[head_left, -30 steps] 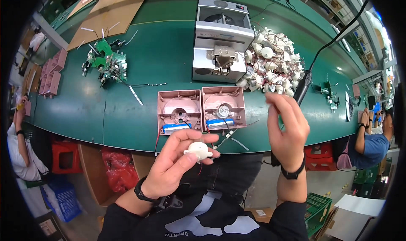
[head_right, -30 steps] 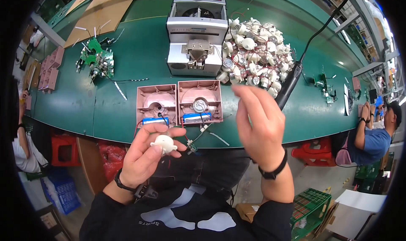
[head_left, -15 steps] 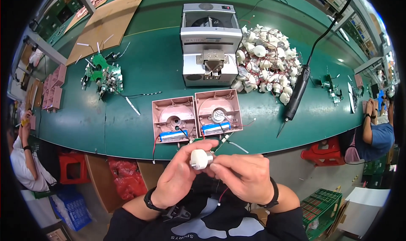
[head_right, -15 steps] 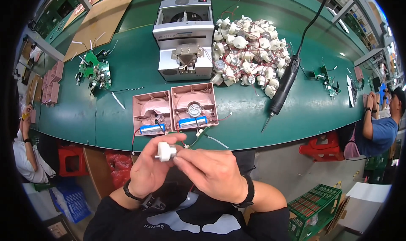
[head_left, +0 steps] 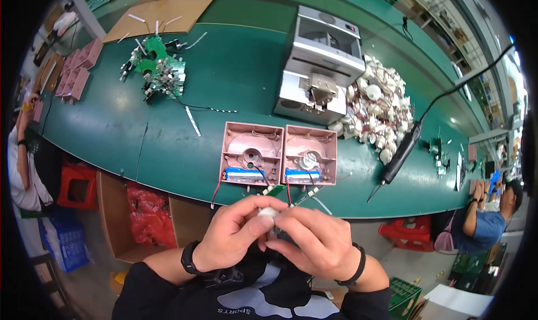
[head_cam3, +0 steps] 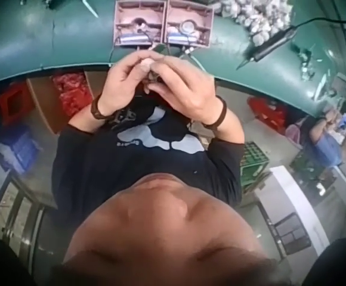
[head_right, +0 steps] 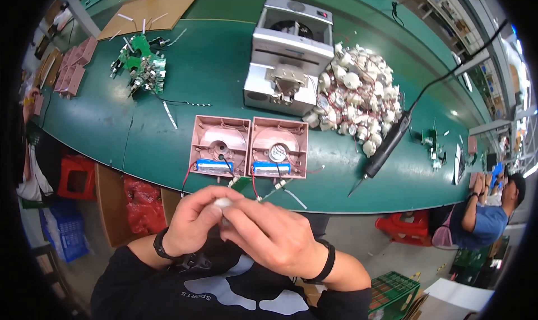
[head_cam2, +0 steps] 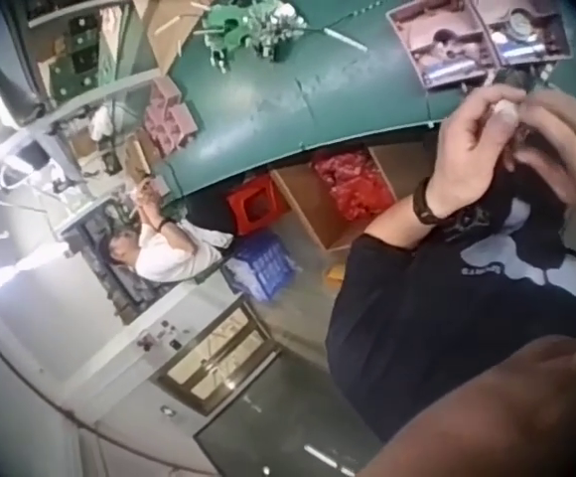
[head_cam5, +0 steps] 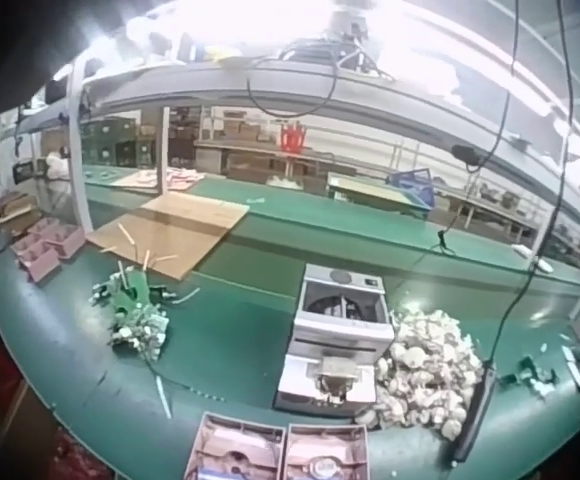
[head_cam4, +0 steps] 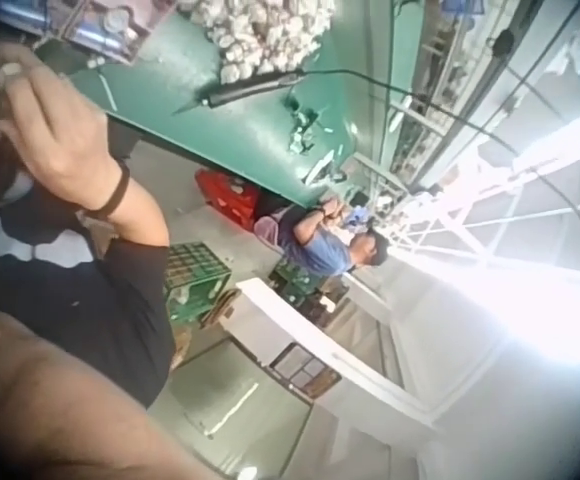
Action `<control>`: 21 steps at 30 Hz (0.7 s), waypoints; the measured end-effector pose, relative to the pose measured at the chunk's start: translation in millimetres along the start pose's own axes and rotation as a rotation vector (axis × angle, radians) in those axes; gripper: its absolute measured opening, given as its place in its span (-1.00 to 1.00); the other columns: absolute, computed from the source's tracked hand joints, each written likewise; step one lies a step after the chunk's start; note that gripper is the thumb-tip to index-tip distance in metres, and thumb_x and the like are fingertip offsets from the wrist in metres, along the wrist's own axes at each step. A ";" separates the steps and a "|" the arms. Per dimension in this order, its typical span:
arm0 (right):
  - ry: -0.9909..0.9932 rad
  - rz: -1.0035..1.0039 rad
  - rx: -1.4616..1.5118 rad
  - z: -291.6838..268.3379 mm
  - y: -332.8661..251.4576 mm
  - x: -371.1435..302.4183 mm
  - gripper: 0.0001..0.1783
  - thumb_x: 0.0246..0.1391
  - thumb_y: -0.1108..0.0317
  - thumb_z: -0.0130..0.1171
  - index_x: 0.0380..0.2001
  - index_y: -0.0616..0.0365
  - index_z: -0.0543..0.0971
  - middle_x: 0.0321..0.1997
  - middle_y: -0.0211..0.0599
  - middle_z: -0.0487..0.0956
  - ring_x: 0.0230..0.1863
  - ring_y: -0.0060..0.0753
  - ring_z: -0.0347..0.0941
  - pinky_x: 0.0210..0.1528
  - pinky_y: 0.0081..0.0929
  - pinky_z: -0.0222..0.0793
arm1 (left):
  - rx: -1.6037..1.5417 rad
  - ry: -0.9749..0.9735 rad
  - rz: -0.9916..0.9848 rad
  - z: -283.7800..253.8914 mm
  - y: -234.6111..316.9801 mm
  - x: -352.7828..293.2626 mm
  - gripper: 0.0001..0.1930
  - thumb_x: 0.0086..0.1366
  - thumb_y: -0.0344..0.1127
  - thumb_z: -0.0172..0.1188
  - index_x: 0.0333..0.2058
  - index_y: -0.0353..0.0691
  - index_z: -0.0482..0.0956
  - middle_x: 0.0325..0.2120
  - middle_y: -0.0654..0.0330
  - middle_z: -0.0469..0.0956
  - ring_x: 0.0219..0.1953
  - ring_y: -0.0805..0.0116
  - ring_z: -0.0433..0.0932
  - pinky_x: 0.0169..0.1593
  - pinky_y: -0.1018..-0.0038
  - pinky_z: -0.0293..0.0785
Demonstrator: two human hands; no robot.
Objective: The person fits a circuit board into a pink plastic housing, picks up a motor from a pile, and places it into the housing. They then use a power screwdriver to secure the components, repeating these actions for a second housing.
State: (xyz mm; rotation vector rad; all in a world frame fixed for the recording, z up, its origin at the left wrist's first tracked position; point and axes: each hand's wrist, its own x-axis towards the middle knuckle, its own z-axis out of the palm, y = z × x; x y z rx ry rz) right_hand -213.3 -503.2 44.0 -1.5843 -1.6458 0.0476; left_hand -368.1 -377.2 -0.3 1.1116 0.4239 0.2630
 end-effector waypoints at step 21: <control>-0.237 0.229 -0.205 9.4 36.8 71.1 -0.67 -0.07 0.54 0.45 -0.17 0.18 0.63 -0.35 -0.34 0.60 -0.43 -0.47 0.53 -0.41 -0.51 0.45 | 1.137 0.280 0.483 -18.4 -18.0 -0.3 -0.70 0.15 -0.39 0.41 -0.14 -0.16 0.57 -0.45 0.24 0.66 -0.51 0.27 0.63 -0.43 0.38 0.55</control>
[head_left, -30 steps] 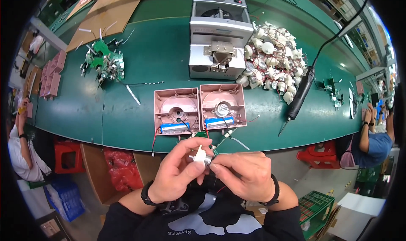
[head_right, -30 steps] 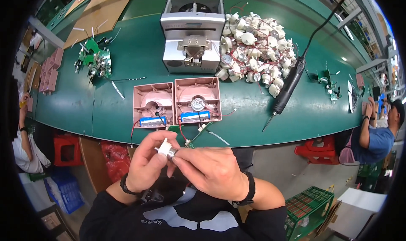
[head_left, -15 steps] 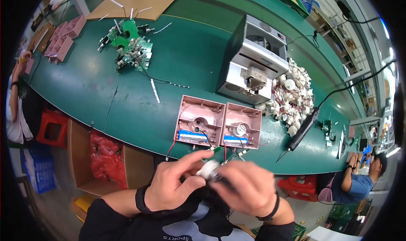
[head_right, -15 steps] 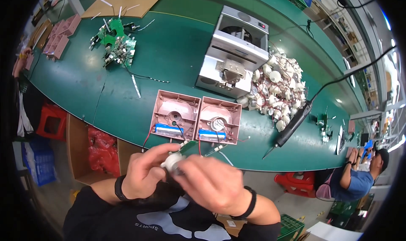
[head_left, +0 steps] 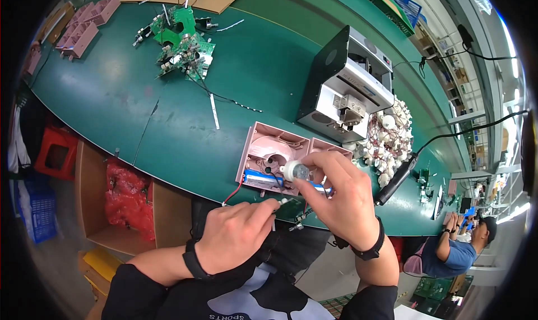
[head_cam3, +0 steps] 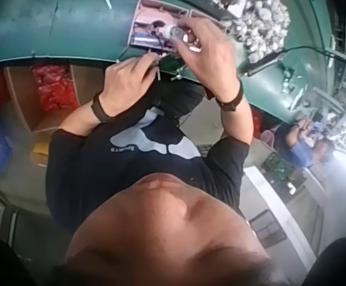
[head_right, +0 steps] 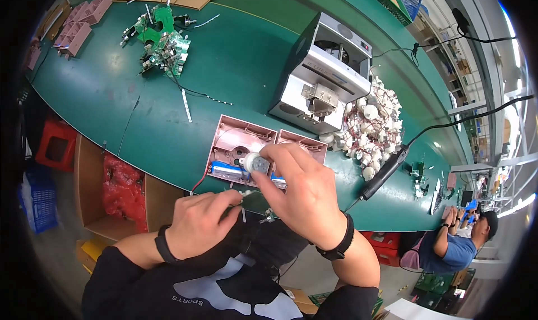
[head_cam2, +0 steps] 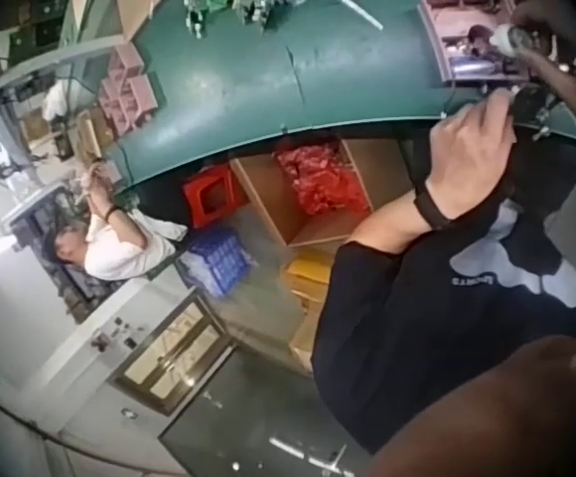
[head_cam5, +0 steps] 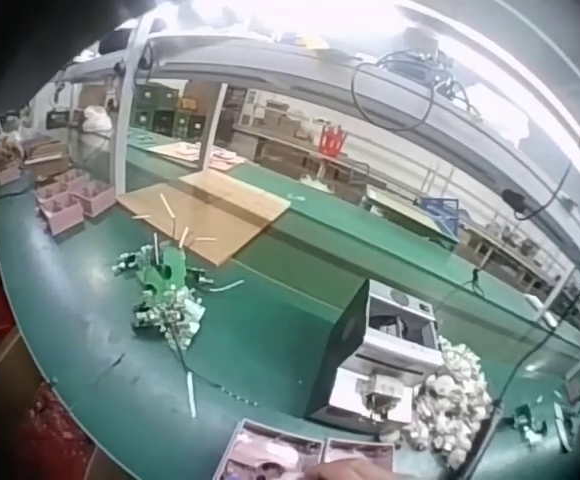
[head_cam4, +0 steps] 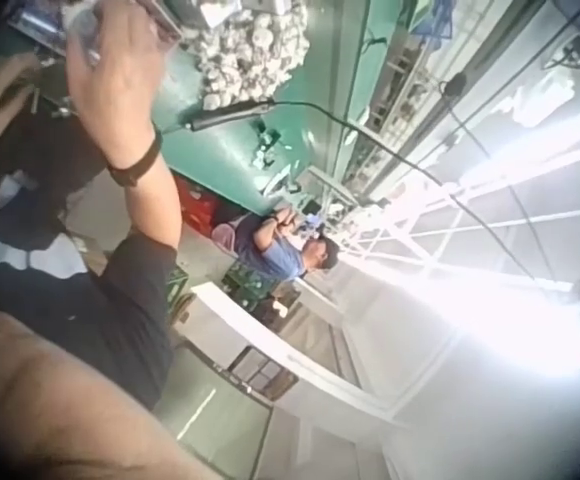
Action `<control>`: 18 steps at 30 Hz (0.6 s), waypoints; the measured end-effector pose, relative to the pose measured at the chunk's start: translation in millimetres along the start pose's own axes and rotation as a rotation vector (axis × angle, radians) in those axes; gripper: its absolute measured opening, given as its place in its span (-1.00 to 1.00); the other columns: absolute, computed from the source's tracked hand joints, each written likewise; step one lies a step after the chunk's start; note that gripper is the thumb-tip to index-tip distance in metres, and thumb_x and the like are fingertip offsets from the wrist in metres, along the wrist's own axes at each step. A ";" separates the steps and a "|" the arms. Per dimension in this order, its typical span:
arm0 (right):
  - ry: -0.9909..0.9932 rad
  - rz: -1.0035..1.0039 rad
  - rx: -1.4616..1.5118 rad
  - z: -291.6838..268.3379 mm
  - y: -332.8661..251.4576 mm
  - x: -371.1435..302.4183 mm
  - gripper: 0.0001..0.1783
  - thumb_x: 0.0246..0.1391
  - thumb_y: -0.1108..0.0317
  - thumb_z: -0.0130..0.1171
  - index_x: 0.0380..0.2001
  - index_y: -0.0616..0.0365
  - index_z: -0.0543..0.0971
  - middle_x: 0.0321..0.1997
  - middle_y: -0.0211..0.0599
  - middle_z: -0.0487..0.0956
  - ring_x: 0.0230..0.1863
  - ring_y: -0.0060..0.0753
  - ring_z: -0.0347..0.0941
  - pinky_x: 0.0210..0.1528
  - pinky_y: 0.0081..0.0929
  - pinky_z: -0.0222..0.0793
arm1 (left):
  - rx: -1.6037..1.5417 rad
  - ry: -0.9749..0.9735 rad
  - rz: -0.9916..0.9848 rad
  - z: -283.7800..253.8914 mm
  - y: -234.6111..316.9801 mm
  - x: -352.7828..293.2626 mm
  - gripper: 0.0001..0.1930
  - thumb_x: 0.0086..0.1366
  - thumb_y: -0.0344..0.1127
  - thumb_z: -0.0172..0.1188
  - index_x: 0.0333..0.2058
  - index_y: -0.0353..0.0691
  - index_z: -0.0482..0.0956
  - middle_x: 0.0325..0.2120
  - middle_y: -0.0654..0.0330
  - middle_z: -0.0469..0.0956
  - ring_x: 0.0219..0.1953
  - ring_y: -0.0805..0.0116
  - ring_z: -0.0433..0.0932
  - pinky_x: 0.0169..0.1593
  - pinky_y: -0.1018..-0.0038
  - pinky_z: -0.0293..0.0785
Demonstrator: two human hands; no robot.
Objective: The person fits a circuit board into a pink plastic housing, picks up a motor from a pile, and places it into the housing. They then use a power screwdriver to secure the components, repeating these actions for a second housing.
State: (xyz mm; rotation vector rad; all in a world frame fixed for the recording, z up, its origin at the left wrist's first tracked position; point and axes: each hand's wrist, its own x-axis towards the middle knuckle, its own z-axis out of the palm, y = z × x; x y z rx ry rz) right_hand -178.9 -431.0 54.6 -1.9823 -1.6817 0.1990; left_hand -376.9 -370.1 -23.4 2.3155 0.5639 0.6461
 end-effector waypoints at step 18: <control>-0.107 -0.237 -0.234 20.8 -15.0 14.8 -0.62 -0.09 0.43 0.44 -0.14 0.18 0.61 -0.21 -0.28 0.62 -0.26 -0.18 0.55 -0.27 -0.27 0.47 | -0.065 -0.051 -0.050 -41.8 -10.3 -0.5 -0.73 0.19 -0.46 0.34 -0.12 -0.08 0.70 -0.47 0.24 0.66 -0.43 0.25 0.66 -0.36 0.37 0.58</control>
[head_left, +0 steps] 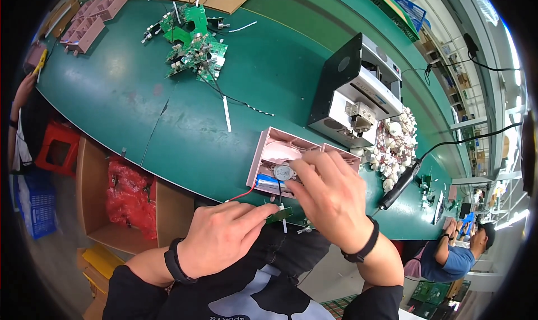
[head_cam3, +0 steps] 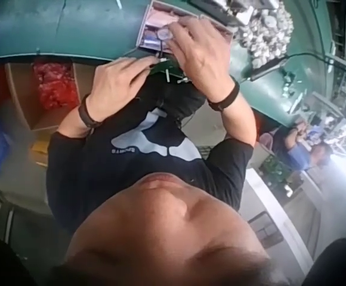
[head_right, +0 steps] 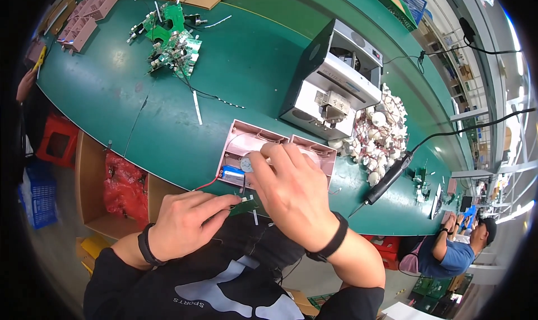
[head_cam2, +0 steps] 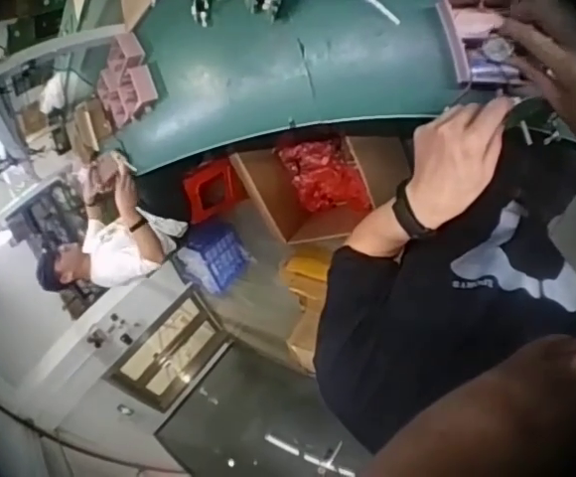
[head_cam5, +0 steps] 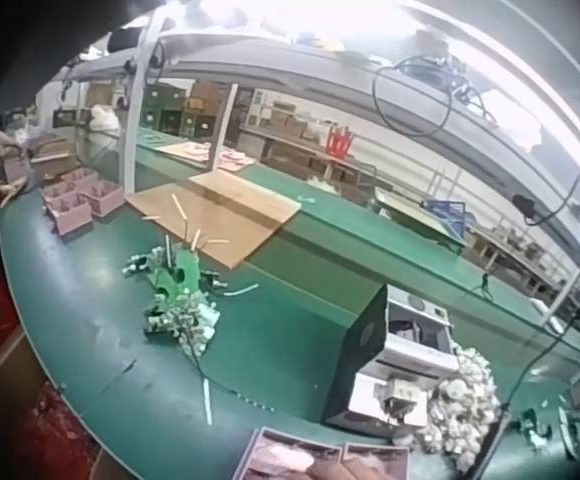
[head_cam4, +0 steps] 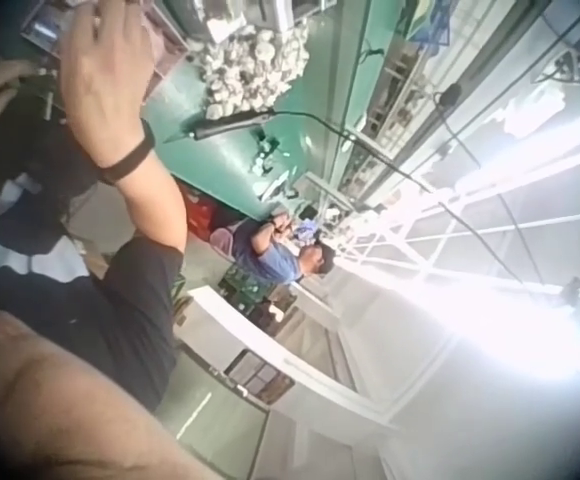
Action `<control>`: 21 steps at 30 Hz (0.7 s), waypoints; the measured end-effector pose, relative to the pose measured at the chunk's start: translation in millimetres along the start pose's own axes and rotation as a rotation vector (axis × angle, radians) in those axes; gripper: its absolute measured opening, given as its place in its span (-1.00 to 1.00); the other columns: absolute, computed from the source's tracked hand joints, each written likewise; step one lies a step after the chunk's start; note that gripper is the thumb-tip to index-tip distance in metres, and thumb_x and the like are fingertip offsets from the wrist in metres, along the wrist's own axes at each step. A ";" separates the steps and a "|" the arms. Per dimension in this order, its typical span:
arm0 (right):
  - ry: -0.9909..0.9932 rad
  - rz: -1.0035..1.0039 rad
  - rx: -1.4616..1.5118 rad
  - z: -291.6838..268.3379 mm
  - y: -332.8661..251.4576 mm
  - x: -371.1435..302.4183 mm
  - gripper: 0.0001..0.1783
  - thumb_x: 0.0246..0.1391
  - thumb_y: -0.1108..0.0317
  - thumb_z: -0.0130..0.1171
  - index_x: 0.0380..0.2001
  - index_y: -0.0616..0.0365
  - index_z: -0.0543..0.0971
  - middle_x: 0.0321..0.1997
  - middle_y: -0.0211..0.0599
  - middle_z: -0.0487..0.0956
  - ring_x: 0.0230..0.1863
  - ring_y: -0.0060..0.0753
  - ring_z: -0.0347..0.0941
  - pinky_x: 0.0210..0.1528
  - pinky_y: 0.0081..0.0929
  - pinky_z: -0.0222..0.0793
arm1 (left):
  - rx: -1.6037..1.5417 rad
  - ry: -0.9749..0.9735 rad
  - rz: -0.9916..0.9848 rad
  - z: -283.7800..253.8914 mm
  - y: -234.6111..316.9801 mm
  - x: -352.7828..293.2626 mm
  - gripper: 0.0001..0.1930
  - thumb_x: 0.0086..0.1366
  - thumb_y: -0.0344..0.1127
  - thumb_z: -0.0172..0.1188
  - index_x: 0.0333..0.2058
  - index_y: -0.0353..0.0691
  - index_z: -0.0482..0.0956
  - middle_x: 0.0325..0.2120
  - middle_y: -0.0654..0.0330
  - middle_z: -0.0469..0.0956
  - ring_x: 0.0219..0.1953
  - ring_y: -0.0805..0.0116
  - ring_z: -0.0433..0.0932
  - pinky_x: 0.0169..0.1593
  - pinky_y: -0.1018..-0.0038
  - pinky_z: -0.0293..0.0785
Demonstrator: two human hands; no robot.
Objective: The person fits a circuit board into a pink plastic housing, picks up a motor from a pile, and places it into the housing. They then use a power screwdriver to secure the components, repeating these actions for a second housing.
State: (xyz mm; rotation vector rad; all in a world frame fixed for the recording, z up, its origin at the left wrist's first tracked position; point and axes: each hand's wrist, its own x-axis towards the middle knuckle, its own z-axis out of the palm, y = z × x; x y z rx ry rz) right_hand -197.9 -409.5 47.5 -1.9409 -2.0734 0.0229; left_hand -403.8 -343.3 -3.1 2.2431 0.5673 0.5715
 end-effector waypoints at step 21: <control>0.054 -0.100 -0.035 10.5 3.4 -21.0 -0.53 -0.21 0.58 0.30 -0.10 0.23 0.63 -0.14 -0.23 0.62 -0.33 -0.24 0.51 -0.33 -0.35 0.50 | -0.116 0.000 0.091 -15.4 -45.4 95.6 -0.64 0.16 -0.43 0.40 -0.03 -0.23 0.65 -0.10 0.13 0.62 -0.16 0.22 0.58 -0.13 0.36 0.50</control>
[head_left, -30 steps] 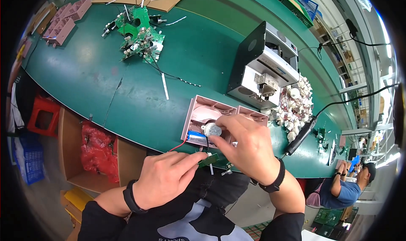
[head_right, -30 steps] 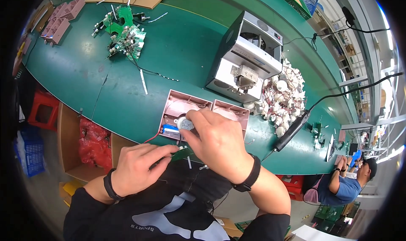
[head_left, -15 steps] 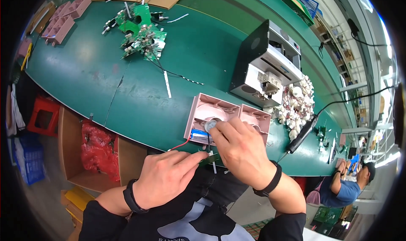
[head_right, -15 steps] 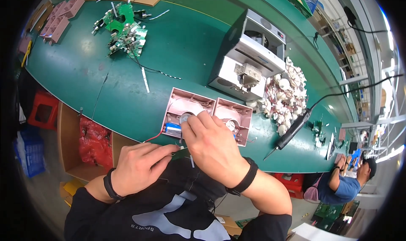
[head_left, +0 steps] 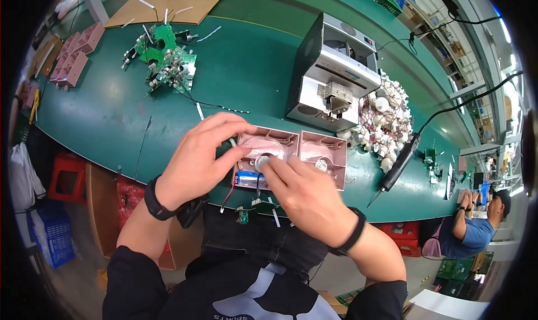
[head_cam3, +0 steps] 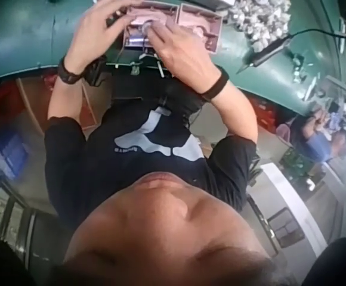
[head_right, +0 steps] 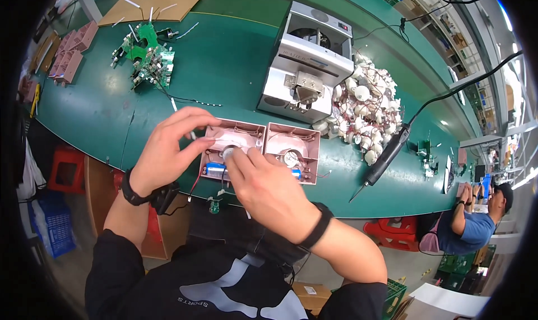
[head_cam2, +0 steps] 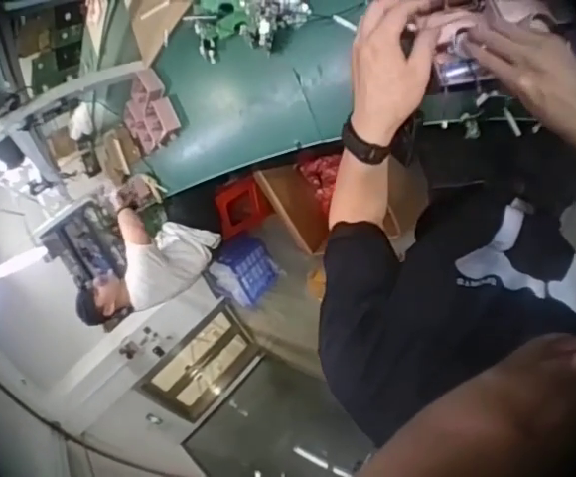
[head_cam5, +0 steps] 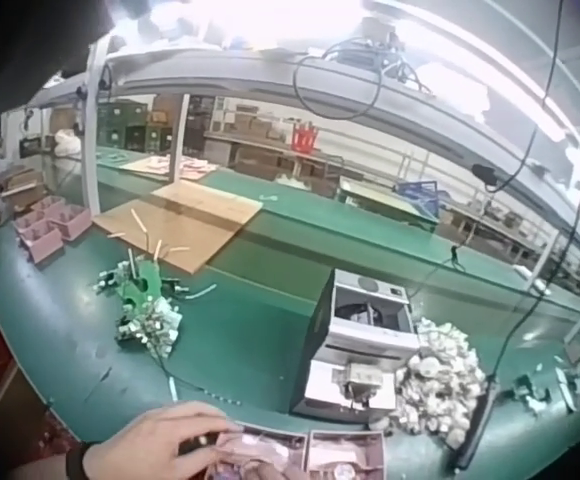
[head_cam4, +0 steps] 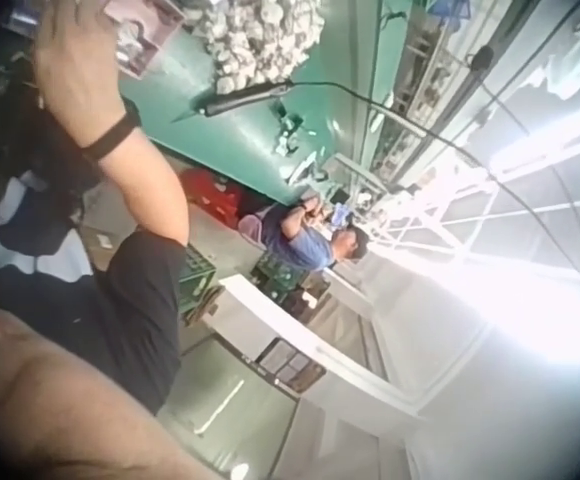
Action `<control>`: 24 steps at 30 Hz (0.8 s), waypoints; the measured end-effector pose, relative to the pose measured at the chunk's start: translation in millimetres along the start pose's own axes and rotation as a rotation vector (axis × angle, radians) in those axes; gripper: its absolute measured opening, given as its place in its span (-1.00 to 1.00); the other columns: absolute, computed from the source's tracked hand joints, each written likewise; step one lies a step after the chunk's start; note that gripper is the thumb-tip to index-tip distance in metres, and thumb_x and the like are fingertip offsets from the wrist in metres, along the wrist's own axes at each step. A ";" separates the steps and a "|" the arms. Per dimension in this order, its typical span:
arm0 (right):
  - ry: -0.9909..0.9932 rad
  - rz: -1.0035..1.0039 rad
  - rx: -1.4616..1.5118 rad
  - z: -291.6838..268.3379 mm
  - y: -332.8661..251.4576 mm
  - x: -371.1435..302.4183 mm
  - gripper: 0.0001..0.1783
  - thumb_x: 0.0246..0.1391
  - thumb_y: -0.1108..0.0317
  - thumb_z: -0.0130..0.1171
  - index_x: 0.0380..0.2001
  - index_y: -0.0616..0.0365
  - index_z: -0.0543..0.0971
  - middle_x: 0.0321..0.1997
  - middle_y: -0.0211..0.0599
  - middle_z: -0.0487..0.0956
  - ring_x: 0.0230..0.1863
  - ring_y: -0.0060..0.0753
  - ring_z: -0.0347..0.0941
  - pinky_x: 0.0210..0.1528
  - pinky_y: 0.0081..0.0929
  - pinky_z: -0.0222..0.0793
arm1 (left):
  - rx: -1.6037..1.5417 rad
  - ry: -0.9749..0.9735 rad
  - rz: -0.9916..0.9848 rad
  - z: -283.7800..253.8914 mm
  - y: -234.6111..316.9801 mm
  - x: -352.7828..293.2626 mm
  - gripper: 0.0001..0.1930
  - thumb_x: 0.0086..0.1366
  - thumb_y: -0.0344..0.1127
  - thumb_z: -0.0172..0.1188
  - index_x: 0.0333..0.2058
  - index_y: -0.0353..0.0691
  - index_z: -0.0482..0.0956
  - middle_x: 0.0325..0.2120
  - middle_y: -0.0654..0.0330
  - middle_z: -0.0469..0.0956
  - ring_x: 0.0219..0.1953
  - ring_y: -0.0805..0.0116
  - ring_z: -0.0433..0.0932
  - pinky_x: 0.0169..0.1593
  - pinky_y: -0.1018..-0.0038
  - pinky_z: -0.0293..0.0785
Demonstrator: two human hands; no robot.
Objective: The person fits a circuit board into a pink plastic housing, picks up a motor from a pile, and places it into the housing. They then use a power screwdriver to secure the components, repeating these actions for a second housing.
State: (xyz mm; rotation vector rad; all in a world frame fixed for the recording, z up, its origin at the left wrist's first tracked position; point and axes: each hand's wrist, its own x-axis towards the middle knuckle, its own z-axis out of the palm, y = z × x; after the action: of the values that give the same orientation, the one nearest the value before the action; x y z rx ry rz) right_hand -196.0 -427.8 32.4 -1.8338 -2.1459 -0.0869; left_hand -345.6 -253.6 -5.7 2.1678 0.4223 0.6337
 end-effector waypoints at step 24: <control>0.586 1.428 0.182 -20.3 217.0 -217.6 -0.33 0.28 0.01 0.28 0.21 0.33 0.45 -0.19 -0.11 0.69 -0.22 -0.29 0.61 -0.13 -0.40 0.49 | 0.150 -0.543 0.014 20.1 8.9 63.6 -0.40 0.02 -0.08 0.53 -0.02 -0.25 0.57 -0.16 0.07 0.54 -0.01 0.06 0.56 0.08 0.26 0.50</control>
State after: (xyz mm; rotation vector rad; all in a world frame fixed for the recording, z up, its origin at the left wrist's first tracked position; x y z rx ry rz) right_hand 46.7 -601.9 -42.5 -2.3441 -0.2099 -0.0704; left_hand -281.4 -240.0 9.3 2.3717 0.1643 0.0034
